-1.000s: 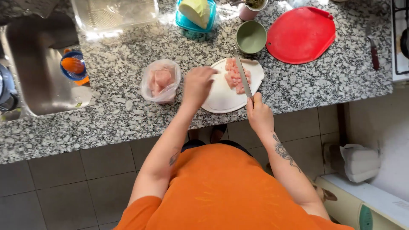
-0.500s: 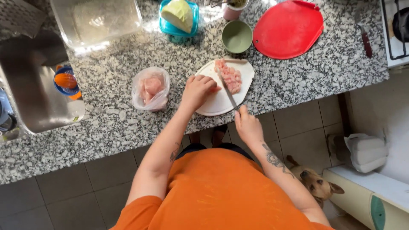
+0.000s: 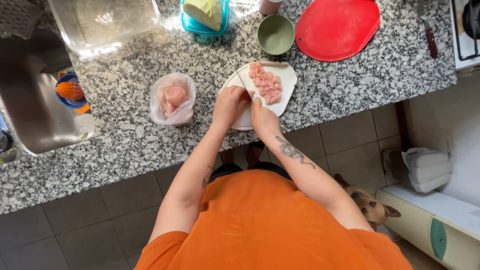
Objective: Cutting chicken breast into pieces, cooking pasta, and washing the dishes in a kitchen area.
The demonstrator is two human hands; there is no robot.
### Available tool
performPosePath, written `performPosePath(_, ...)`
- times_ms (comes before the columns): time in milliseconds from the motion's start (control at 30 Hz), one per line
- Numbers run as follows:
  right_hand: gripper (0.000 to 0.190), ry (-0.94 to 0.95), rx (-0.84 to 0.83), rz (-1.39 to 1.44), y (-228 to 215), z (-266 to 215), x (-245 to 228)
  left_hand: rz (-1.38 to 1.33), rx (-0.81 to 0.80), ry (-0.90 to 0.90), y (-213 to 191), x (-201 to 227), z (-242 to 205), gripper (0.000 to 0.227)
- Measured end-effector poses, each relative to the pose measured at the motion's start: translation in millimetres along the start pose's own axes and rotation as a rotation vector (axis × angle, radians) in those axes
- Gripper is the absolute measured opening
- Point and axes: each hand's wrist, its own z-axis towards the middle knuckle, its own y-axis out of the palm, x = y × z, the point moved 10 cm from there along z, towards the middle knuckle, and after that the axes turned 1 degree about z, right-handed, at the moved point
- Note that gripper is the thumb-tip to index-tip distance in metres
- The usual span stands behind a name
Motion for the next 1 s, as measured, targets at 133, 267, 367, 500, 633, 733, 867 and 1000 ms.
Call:
performPosePath(133,0.017,-0.041,0.022,-0.126,17.4,-41.3,23.9,-0.033,0.052,0.007,-15.9,9.7,-0.4,0.029)
performPosePath(267,0.020,-0.012,0.030,-0.196,4.6,-52.1,44.4,0.023,0.077,0.004,-16.0,9.1,-6.3,0.033)
performPosePath(367,0.020,-0.047,0.133,-0.221,-16.0,-50.2,35.8,0.100,0.095,-0.019,-35.6,23.1,-18.9,0.048)
performPosePath(500,0.021,-0.018,0.059,-0.042,-31.9,-58.3,9.6,0.122,0.083,0.018,-44.8,23.8,-18.5,0.035)
performPosePath(633,0.020,-0.012,0.026,-0.002,-16.2,-66.5,8.5,0.024,0.105,0.013,-27.4,11.2,-15.4,0.021)
performPosePath(733,0.018,0.009,-0.010,-0.024,-6.7,-61.3,9.8,0.004,0.105,0.000,-23.5,10.6,-9.3,0.019)
performPosePath(867,0.020,0.004,0.007,-0.002,-5.5,-36.2,-6.3,-0.037,0.094,-0.017,-21.1,10.4,-13.3,0.020)
performPosePath(1000,0.024,-0.007,0.007,-0.006,3.0,-14.8,-4.0,0.012,0.128,-0.035,-19.3,7.8,-10.3,0.017)
